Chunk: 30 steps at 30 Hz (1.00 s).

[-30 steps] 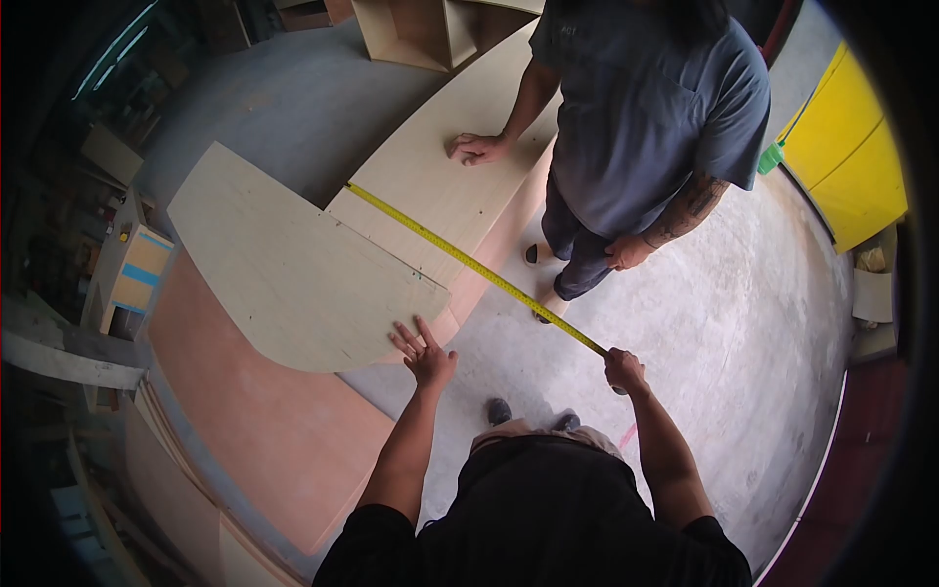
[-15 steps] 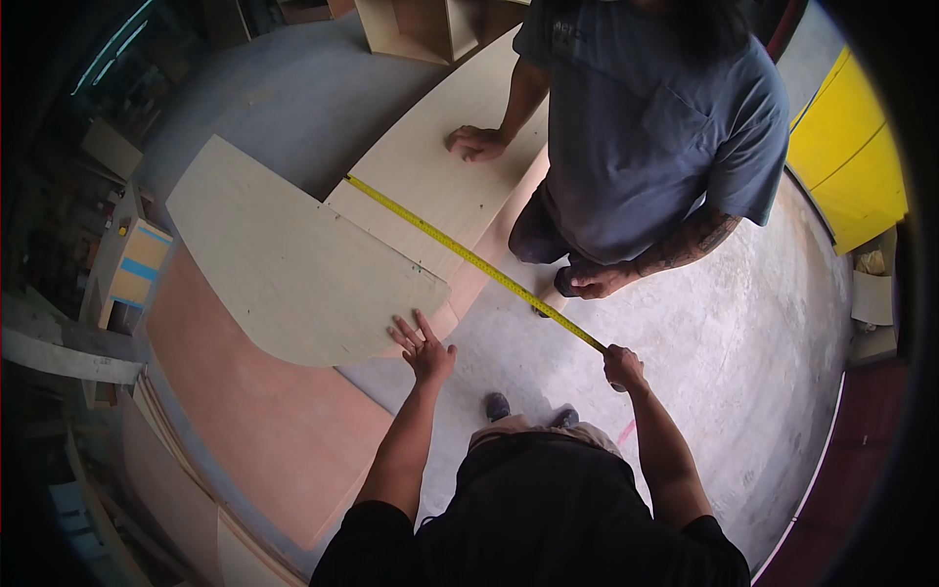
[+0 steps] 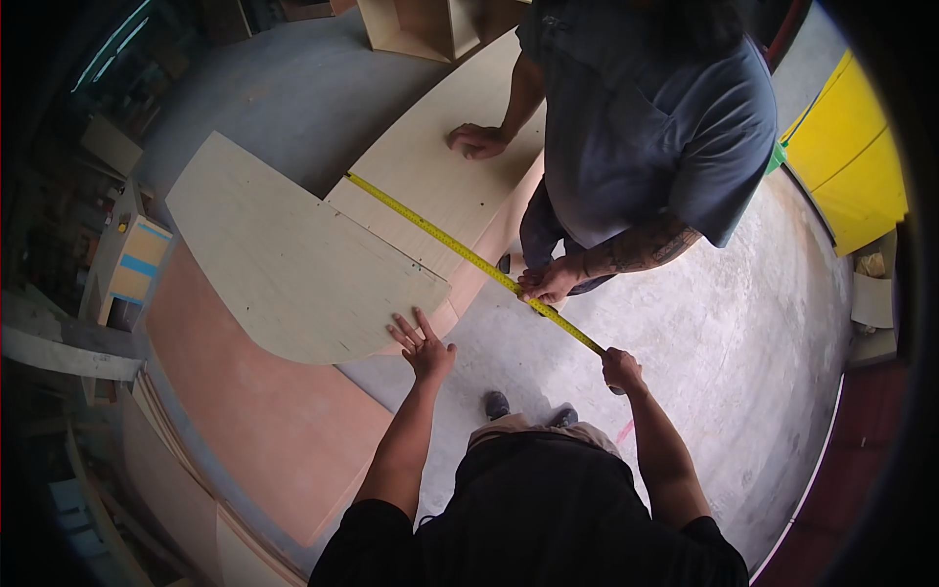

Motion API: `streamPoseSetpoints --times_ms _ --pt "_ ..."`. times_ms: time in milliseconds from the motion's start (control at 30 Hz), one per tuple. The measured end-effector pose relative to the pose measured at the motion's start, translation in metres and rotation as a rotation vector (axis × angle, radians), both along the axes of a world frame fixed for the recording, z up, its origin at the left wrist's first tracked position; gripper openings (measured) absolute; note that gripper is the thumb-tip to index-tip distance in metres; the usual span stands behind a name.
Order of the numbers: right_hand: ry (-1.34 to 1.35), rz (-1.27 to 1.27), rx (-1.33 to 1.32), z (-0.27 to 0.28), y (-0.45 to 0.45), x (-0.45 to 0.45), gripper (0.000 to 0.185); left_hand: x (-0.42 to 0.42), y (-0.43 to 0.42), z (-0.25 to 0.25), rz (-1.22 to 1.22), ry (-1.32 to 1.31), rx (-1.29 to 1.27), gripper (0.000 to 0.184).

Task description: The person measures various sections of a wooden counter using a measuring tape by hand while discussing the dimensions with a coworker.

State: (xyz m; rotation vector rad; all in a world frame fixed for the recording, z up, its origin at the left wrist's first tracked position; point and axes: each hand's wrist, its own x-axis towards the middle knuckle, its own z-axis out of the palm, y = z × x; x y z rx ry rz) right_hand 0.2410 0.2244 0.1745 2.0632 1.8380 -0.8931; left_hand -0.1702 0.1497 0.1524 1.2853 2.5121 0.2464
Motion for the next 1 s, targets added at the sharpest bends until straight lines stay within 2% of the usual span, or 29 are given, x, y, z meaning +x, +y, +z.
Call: streamPoseSetpoints --times_ms 1000 --pt "0.027 0.047 -0.059 -0.006 -0.009 0.003 0.033 0.003 0.003 0.002 0.016 0.004 -0.01 0.117"
